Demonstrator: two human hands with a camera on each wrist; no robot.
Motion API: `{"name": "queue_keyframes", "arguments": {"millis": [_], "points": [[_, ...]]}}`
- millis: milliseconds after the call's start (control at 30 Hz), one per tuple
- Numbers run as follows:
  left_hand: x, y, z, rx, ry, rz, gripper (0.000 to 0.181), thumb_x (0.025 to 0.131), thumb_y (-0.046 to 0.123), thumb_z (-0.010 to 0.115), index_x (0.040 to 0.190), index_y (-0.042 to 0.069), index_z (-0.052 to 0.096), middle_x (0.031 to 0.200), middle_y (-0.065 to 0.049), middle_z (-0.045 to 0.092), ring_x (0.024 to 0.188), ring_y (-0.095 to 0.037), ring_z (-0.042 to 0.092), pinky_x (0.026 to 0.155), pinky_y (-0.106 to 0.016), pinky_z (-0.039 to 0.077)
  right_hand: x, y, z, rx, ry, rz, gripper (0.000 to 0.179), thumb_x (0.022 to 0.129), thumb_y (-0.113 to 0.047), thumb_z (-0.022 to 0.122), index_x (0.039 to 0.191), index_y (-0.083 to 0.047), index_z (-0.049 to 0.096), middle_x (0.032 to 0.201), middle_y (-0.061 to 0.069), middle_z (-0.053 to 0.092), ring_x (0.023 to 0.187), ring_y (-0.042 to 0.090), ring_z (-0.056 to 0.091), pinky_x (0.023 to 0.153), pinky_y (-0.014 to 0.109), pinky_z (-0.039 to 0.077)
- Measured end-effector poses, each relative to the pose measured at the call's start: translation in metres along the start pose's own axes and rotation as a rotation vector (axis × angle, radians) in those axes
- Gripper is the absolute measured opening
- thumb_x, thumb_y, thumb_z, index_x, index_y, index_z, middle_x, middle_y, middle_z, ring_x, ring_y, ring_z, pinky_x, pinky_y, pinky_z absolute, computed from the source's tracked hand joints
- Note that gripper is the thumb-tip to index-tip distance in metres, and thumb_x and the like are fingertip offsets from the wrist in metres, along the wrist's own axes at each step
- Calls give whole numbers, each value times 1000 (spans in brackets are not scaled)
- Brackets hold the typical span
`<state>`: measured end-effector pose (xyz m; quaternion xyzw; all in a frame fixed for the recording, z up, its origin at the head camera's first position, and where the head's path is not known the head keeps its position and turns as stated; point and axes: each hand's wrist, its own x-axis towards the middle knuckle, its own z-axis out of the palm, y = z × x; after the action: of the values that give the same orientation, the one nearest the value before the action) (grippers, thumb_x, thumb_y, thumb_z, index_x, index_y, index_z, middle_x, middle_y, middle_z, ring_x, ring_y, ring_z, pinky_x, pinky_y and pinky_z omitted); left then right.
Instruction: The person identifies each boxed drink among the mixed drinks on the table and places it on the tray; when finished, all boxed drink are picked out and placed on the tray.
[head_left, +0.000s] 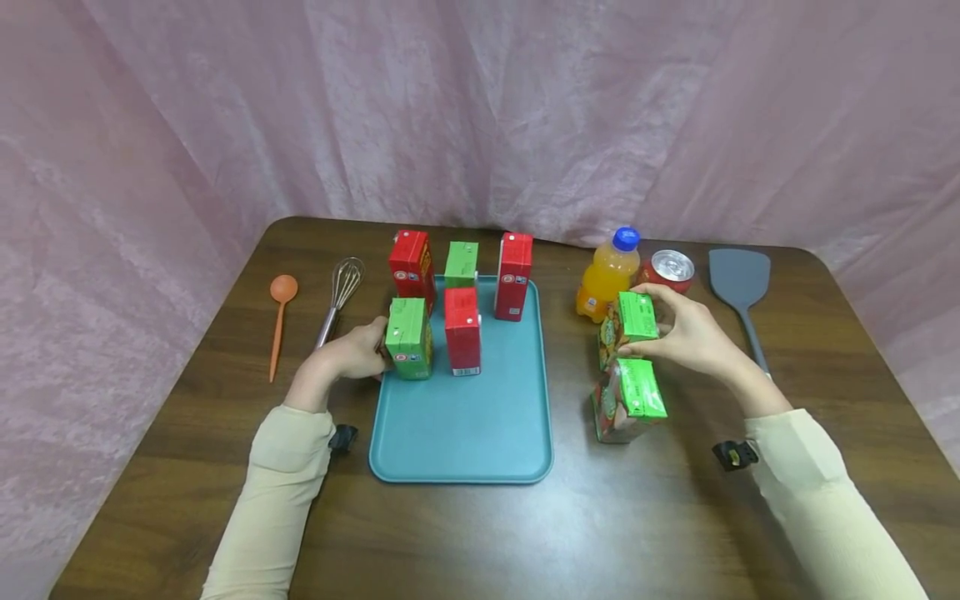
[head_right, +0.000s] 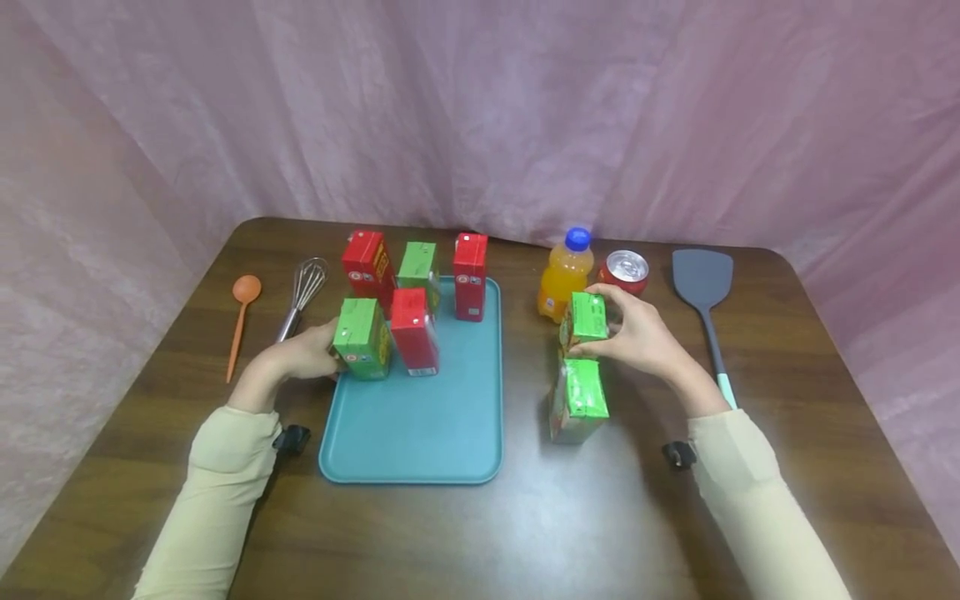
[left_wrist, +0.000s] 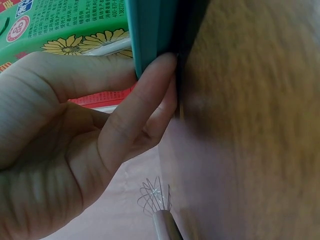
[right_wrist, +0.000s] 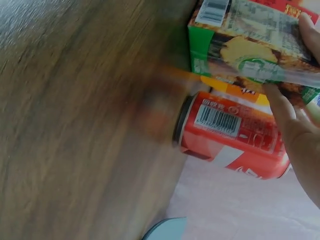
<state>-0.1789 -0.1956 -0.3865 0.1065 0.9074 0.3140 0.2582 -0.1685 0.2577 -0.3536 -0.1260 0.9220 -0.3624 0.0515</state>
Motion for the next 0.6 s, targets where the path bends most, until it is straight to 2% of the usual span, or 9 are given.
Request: {"name": "queue_keyframes", "arguments": {"millis": [100,267,367,500,600], "points": [[1,-1,0,-3,-2,3,48,78,-6,55,122,-6,35,99,-21,57,80,-25,60,74,-39,50,-2,-4,0,-31,38,11,83,58,-41,86,127,-18,48,106,7,66,91,27,67,72,32,53],[1,-2,1,-7,-7,1,50,79,-6,55,124,-7,33,100,-21,58,81,-24,61,77,-41,50,-8,-20,-5,-72,82,12,84,56,-44,86,127,-17,50,105,8,66,86,26,69,70,33,52],[0,-2,1,-5,-3,-4,52,78,-6,56,125,-7,33,100,-21,57,82,-24,60,78,-41,50,-12,-34,-10,-91,123,3,85,57,-44,86,129,-18,50,110,7,63,86,25,69,69,25,49],[0,-1,1,-12,1,-5,52,78,-6,55,125,-7,33,100,-21,57,83,-25,60,77,-41,50,-15,-55,-15,-40,189,-61,84,57,-31,89,130,-17,50,118,4,58,91,27,67,68,12,48],[1,-1,0,-11,2,-4,53,79,-6,57,126,-7,33,102,-21,57,85,-26,59,79,-43,50,-18,-70,-17,21,224,-121,82,57,-21,89,129,-15,51,120,4,56,95,30,66,67,10,48]]}}
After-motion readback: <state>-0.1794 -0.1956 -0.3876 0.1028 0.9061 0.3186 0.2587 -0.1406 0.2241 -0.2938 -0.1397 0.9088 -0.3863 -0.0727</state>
